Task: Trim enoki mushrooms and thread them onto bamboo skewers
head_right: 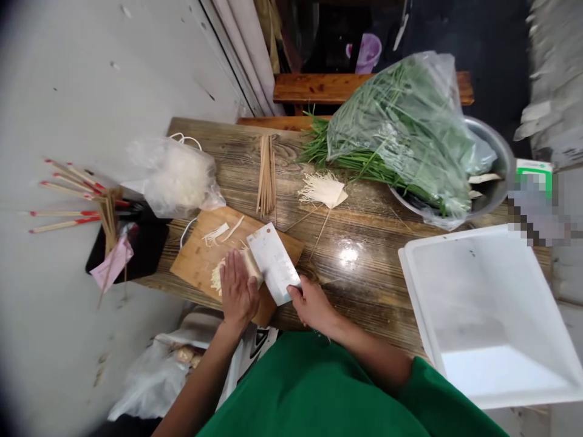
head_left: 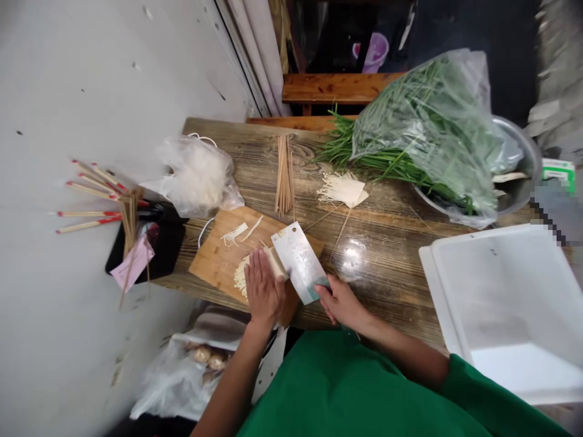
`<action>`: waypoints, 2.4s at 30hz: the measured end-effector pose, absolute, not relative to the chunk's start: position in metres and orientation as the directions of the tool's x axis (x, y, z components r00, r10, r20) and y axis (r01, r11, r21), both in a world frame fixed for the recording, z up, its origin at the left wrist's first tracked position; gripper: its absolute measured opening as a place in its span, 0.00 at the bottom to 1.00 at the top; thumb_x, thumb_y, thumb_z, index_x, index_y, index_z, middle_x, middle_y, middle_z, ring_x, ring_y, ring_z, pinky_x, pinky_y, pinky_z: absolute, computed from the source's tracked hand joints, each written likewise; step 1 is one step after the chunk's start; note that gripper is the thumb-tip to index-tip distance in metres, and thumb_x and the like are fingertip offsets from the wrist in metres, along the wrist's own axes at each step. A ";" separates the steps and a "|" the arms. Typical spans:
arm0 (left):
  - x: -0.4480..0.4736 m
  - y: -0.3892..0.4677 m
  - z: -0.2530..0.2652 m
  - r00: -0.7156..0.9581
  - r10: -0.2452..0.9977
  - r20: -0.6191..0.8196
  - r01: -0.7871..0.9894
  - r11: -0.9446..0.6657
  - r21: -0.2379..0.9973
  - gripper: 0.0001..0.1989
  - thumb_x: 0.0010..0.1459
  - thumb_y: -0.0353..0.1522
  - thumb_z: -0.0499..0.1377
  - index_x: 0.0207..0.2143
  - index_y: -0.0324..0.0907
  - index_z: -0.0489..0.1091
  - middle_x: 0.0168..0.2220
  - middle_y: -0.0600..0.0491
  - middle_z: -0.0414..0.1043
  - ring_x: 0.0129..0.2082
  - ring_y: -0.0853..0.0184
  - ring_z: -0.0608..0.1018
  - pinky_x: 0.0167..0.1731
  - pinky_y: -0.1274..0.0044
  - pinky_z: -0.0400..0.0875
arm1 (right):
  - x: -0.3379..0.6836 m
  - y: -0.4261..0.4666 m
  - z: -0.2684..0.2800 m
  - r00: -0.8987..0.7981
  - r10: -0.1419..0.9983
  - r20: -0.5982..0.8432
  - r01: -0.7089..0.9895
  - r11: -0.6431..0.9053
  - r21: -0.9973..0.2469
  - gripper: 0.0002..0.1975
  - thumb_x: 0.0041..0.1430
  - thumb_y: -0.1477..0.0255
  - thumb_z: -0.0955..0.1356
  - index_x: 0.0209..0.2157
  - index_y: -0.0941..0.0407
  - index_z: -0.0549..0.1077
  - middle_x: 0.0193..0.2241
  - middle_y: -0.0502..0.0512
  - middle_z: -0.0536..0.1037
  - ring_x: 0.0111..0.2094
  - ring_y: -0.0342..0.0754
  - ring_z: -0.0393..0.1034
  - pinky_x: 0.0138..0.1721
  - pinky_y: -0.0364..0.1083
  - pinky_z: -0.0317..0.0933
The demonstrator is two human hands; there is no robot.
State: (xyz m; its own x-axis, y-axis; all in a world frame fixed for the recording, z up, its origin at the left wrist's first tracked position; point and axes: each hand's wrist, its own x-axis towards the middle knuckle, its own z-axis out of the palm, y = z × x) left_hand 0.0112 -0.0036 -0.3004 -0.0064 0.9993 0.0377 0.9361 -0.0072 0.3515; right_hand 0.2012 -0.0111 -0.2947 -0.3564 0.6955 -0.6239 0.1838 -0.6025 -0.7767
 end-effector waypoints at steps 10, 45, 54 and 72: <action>0.016 0.005 -0.291 0.022 1.000 0.006 0.957 -0.023 0.290 0.31 0.62 0.39 0.41 0.62 0.30 0.39 0.63 0.36 0.44 0.63 0.56 0.45 0.60 0.59 0.40 | 0.207 0.000 -0.301 -0.350 0.733 -0.583 0.253 -0.525 -0.812 0.08 0.58 0.67 0.61 0.27 0.54 0.59 0.14 0.43 0.62 0.12 0.38 0.55 0.14 0.38 0.47; 0.018 0.005 -0.304 0.004 1.000 0.019 0.956 -0.010 0.293 0.33 0.61 0.41 0.42 0.62 0.29 0.39 0.63 0.35 0.43 0.63 0.54 0.46 0.59 0.58 0.43 | 0.199 -0.004 -0.301 -0.405 0.659 -0.633 0.343 -0.532 -0.774 0.08 0.61 0.66 0.57 0.32 0.57 0.59 0.16 0.43 0.62 0.09 0.36 0.57 0.08 0.35 0.46; 0.021 0.005 -0.303 0.024 0.999 0.027 0.965 -0.031 0.259 0.34 0.61 0.42 0.41 0.61 0.26 0.40 0.62 0.33 0.44 0.63 0.53 0.45 0.58 0.58 0.43 | 0.202 -0.006 -0.293 -0.415 0.658 -0.629 0.371 -0.508 -0.777 0.08 0.61 0.67 0.57 0.30 0.57 0.58 0.14 0.43 0.62 0.10 0.38 0.58 0.10 0.37 0.47; 0.021 0.004 -0.306 -0.016 1.000 0.018 0.954 0.009 0.300 0.34 0.61 0.41 0.43 0.62 0.27 0.37 0.63 0.33 0.42 0.63 0.53 0.45 0.58 0.58 0.44 | 0.188 0.016 -0.294 -0.415 0.672 -0.613 0.445 -0.438 -0.781 0.08 0.61 0.68 0.58 0.29 0.57 0.58 0.14 0.43 0.62 0.10 0.38 0.58 0.13 0.37 0.48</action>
State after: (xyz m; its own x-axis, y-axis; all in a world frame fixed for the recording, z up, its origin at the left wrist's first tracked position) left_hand 0.0212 0.0044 -0.3058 -0.0156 0.9997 0.0179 0.9538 0.0095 0.3004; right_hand 0.1884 0.0156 -0.2943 -0.4147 0.6724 -0.6131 0.4451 -0.4377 -0.7812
